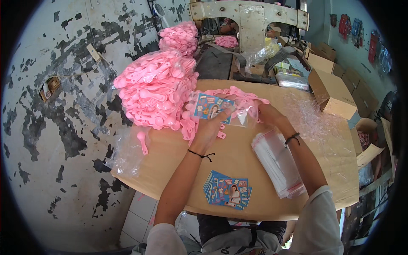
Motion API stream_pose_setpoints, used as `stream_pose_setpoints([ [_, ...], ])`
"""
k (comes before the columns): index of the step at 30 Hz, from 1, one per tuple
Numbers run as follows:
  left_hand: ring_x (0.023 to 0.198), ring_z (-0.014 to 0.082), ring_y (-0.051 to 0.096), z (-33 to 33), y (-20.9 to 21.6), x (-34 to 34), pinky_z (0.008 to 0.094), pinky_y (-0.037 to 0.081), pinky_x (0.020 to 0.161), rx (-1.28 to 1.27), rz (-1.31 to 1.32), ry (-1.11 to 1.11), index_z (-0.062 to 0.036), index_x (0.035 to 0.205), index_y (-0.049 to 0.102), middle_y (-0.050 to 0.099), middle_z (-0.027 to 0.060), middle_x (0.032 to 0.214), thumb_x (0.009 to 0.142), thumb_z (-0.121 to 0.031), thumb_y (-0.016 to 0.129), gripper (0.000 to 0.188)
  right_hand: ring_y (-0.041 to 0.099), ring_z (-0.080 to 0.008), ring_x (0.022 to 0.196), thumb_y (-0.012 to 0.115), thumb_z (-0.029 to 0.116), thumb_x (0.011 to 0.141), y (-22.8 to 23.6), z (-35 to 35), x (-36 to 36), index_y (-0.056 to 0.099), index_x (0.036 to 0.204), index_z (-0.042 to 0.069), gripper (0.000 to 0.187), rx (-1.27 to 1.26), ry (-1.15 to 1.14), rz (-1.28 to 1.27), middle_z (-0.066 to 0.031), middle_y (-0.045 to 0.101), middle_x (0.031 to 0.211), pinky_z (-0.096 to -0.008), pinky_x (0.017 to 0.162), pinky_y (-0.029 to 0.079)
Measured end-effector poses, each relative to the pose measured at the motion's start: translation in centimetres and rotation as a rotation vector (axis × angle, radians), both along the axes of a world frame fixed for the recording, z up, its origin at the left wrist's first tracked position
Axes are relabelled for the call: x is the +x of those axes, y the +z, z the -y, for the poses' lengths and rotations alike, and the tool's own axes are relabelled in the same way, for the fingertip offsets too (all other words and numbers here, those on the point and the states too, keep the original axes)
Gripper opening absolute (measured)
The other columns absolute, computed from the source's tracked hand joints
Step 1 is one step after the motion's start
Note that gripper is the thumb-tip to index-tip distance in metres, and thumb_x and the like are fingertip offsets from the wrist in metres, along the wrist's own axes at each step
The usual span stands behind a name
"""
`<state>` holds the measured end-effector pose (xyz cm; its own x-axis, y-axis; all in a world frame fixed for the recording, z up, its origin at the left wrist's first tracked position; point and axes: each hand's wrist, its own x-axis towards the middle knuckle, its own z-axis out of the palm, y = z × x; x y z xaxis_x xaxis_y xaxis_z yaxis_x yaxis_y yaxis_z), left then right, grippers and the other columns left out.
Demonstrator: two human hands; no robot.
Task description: Manually packaging pink plastic items and instructional cards into clear plastic bags.
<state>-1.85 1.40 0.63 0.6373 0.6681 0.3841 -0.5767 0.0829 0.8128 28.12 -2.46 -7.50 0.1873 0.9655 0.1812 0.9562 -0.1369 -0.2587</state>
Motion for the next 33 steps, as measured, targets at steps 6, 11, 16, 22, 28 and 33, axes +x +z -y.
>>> stream_pose_setpoints([
  [6, 0.113, 0.0168, 0.058, -0.5, 0.5, -1.3, 0.0311, 0.047, 0.095, -0.011, -0.039, -0.003, -0.003, 0.133, 0.046, 0.061, 0.009, 0.123, 0.089, -0.006, 0.065, 0.048, 0.065, -0.0357, 0.078, 0.055, 0.013, 0.09, 6.0, 3.9, -7.1, 0.064, 0.089, -0.004, 0.02, 0.189, 0.333, -0.118, -0.021, 0.066, 0.084, -0.04, 0.071, 0.05],
  [11, 0.118, 0.0186, 0.055, -0.9, 0.3, -0.8, 0.0334, 0.045, 0.1, 0.002, 0.116, -0.1, -0.0027, 0.134, 0.044, 0.057, 0.0109, 0.128, 0.09, -0.003, 0.062, 0.047, 0.05, -0.0101, 0.068, 0.046, 0.021, 0.101, 11.9, 10.8, -9.9, 0.053, 0.107, 0.005, 0.019, 0.167, 0.133, -0.696, -0.0055, 0.054, 0.083, -0.0269, 0.059, 0.045],
  [16, 0.127, 0.0313, 0.05, -0.8, 0.7, -1.1, 0.0443, 0.043, 0.106, -0.053, 0.164, -0.076, -0.006, 0.131, 0.041, 0.051, 0.0166, 0.135, 0.092, -0.004, 0.059, 0.043, 0.044, -0.0083, 0.06, 0.04, 0.032, 0.103, 13.3, 12.6, -10.1, 0.052, 0.108, 0.005, 0.03, 0.252, -0.033, -0.913, 0.0001, 0.045, 0.072, -0.0239, 0.055, 0.041],
  [22, 0.129, 0.0313, 0.047, -1.5, -0.3, -0.9, 0.0446, 0.044, 0.104, -0.092, 0.179, 0.004, -0.0079, 0.136, 0.038, 0.046, 0.0172, 0.141, 0.093, -0.005, 0.059, 0.048, 0.044, -0.0086, 0.06, 0.044, 0.032, 0.102, 14.9, 13.0, -9.3, 0.057, 0.1, 0.002, 0.032, 0.151, 0.123, -0.766, -0.001, 0.044, 0.071, -0.0251, 0.055, 0.04],
  [28, 0.13, 0.0316, 0.047, -0.5, -0.1, -0.5, 0.0419, 0.047, 0.103, -0.058, 0.174, -0.098, -0.011, 0.142, 0.033, 0.041, 0.0184, 0.144, 0.093, -0.005, 0.059, 0.056, 0.041, -0.0077, 0.059, 0.047, 0.028, 0.102, 15.7, 13.0, -10.9, 0.062, 0.102, 0.001, 0.031, 0.097, 0.322, -0.747, 0.0016, 0.042, 0.066, -0.025, 0.054, 0.036],
  [33, 0.13, 0.0302, 0.046, 1.0, -1.7, 0.4, 0.0388, 0.045, 0.106, -0.067, 0.081, -0.095, -0.0127, 0.141, 0.032, 0.04, 0.0182, 0.146, 0.094, -0.008, 0.058, 0.054, 0.045, -0.0096, 0.071, 0.048, 0.026, 0.101, 15.3, 12.6, -12.0, 0.061, 0.105, 0.001, 0.028, -0.052, 0.229, -0.727, -0.0031, 0.05, 0.084, -0.0259, 0.064, 0.042],
])
